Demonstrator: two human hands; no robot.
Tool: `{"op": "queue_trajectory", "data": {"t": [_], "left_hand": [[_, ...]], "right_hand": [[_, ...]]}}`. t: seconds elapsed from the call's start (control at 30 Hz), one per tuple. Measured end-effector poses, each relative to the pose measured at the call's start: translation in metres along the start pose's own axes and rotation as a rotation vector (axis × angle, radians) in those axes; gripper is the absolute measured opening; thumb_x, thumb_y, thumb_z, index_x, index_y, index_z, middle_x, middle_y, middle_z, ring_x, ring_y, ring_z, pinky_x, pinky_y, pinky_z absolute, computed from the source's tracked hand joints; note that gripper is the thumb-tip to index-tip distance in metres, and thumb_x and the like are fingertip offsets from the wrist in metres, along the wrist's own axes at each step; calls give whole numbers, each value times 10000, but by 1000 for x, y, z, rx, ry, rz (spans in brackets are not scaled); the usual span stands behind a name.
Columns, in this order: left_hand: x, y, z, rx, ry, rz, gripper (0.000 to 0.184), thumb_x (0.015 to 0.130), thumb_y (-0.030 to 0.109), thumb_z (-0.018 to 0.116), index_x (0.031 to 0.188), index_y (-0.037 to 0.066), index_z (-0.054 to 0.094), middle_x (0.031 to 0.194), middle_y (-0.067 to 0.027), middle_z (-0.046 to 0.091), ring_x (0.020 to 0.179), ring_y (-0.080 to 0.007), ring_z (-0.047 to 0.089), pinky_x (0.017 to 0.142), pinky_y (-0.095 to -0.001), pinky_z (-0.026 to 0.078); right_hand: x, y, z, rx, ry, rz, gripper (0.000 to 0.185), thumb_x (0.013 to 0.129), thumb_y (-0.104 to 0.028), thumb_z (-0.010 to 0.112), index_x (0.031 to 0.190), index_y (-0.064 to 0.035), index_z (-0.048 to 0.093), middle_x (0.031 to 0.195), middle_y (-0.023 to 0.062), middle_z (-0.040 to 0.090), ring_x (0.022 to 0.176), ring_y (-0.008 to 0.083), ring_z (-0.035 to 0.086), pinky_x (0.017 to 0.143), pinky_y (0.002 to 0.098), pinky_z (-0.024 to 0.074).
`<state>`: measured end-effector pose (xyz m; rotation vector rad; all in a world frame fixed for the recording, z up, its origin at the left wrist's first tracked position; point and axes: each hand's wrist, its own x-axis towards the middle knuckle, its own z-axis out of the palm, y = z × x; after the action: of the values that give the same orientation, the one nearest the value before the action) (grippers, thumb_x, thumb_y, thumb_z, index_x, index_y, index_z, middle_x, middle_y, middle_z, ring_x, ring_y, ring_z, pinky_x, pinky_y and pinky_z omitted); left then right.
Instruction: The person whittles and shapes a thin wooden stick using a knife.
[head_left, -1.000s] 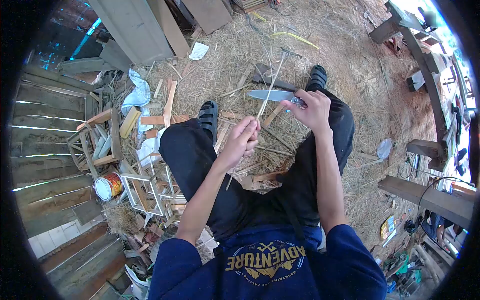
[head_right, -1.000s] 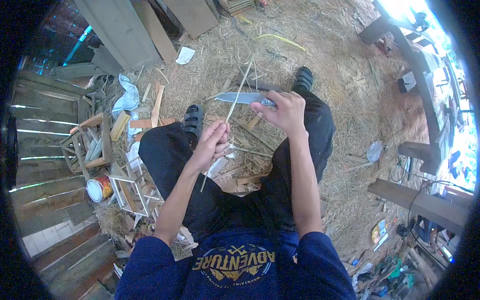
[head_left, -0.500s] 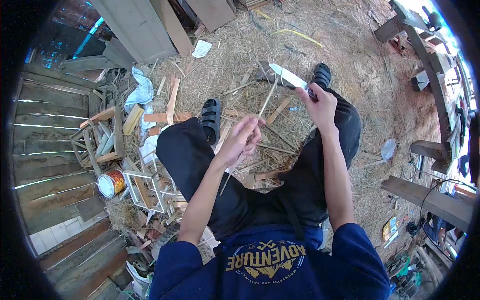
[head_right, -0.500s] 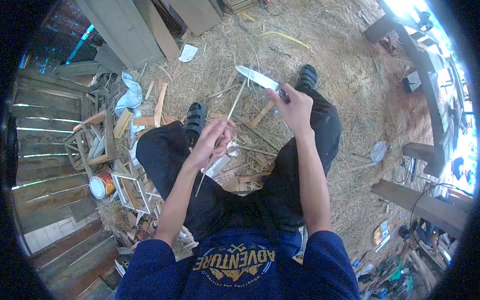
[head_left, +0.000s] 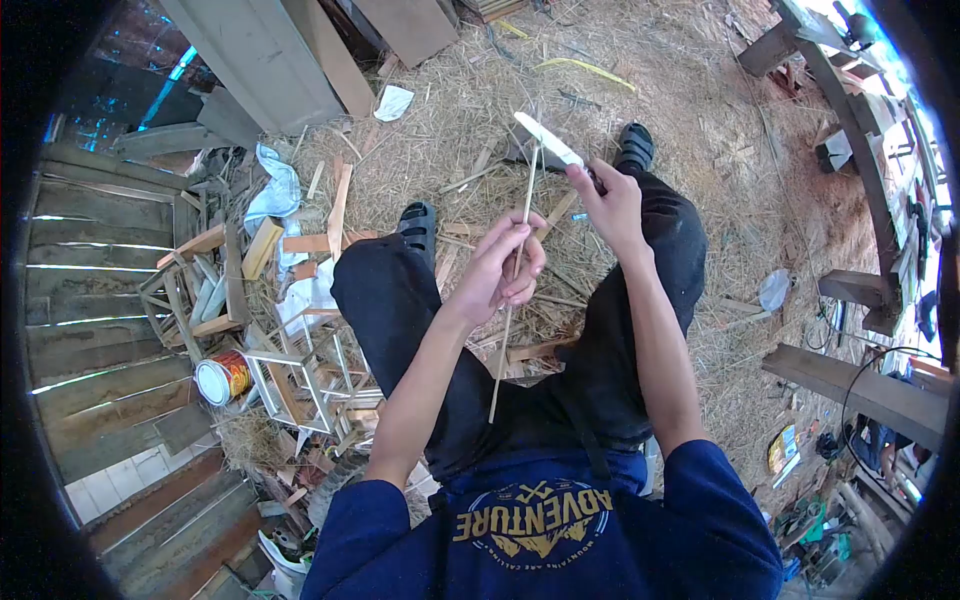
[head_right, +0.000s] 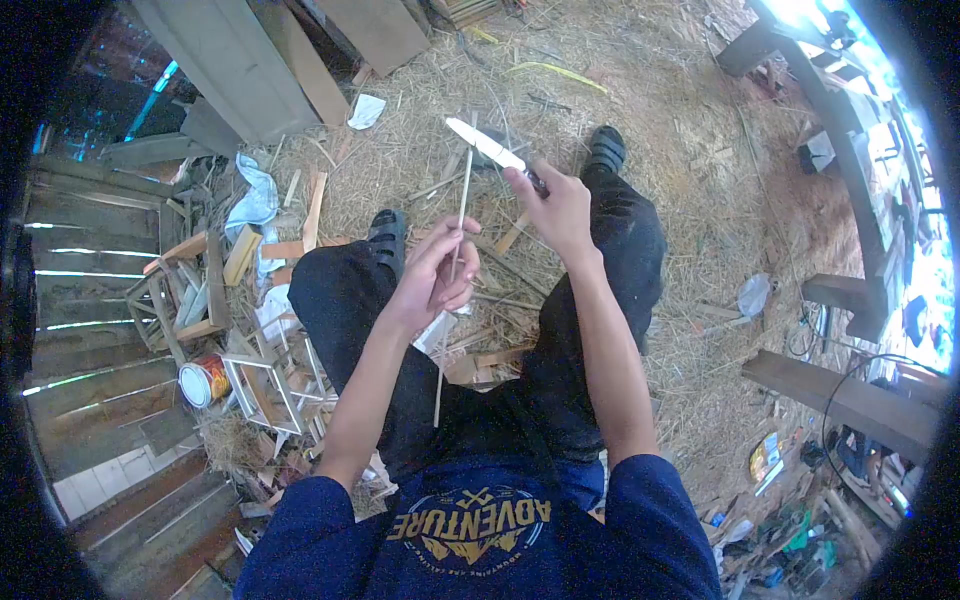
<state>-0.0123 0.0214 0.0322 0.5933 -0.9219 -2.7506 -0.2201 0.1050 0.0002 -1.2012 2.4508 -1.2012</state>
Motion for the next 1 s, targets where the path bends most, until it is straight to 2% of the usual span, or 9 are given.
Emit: {"op": "queue_trajectory", "data": {"t": [0.23,0.33,0.43,0.67,0.87,0.93,1.0], "left_hand": [[-2,-1,-19,107,109,64,303,1090,255,444,1277,28,519,726,-74,587,394,-48,367,384,-217,396],[-5,4,-18,224,179,122,342,1088,268,455,1336,41,516,655,-49,562,383,-48,359,373,-211,389],[-9,8,-13,254,233,168,359,1090,282,456,1369,64,519,601,-28,530,374,-47,347,359,-206,378],[-7,5,-18,299,259,155,488,1078,337,514,1506,110,456,569,43,370,404,-24,287,355,-209,261],[-8,3,-17,274,297,130,501,1080,323,513,1527,111,434,572,64,308,427,-26,265,363,-212,239],[-8,2,-16,287,372,91,486,1081,320,512,1518,116,449,571,66,305,432,-25,271,367,-210,235],[-8,0,-23,276,311,69,467,1081,310,513,1505,120,465,577,68,305,438,-24,276,373,-208,233]], "right_hand": [[-5,-10,10,-7,-122,-66,452,918,-499,691,926,-48,717,595,153,587,562,333,635,555,407,479],[-5,-16,11,-16,-142,-91,448,915,-495,694,952,-50,725,610,153,602,576,330,644,573,405,490],[-6,-20,11,-3,-148,-104,449,913,-493,695,971,-49,727,616,156,610,581,327,649,583,403,498],[-6,-18,6,4,-179,-38,434,905,-487,708,951,-57,728,609,159,608,579,323,655,576,408,501],[-18,-16,13,-11,-153,-208,413,894,-482,730,892,-69,713,572,146,579,540,340,631,530,414,485],[-23,-18,13,-34,-212,-244,395,902,-446,734,903,-52,695,590,134,582,530,316,609,521,395,462],[-26,-17,18,-22,-223,-319,370,897,-418,747,895,-52,687,601,123,587,527,300,605,513,395,451]]}}
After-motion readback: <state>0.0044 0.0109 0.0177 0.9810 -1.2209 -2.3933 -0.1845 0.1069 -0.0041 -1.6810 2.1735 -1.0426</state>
